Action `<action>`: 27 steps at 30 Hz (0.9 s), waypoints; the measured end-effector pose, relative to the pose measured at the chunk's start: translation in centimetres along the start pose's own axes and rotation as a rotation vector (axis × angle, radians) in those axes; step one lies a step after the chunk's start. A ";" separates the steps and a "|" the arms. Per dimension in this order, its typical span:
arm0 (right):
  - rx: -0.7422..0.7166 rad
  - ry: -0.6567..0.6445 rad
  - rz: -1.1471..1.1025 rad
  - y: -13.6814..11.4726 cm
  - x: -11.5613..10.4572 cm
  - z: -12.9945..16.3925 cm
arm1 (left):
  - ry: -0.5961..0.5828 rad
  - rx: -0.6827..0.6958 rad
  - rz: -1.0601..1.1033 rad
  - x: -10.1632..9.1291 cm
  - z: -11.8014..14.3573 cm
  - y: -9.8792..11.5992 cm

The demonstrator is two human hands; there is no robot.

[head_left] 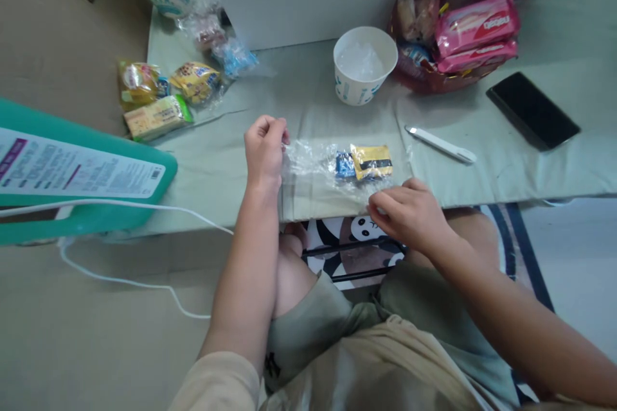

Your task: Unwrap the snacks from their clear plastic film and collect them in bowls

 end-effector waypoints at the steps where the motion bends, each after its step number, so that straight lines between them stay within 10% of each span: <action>1: 0.018 -0.062 0.019 -0.1 0.2 0.2 | -0.019 -0.017 -0.011 0.0 0.1 -0.1; 13: 0.365 -0.216 0.077 0.8 -0.6 -1.8 | -0.720 0.038 -0.589 1.9 3.0 -0.7; 18: 0.242 -0.047 0.031 0.9 -0.4 -3.1 | -0.652 -0.021 -0.709 2.1 2.7 -1.6; 27: 0.249 0.031 -0.437 3.5 1.5 -4.9 | -0.569 -0.311 -0.139 2.8 3.2 0.6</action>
Point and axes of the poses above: each hand's wrist, its own z-axis away from the middle knuckle, its own x-axis out of the palm, y = z × x, the point moved 5 cm from there along -z, towards the middle knuckle, and after that the axes turned 6 degrees about -x, right-handed, at the moved point
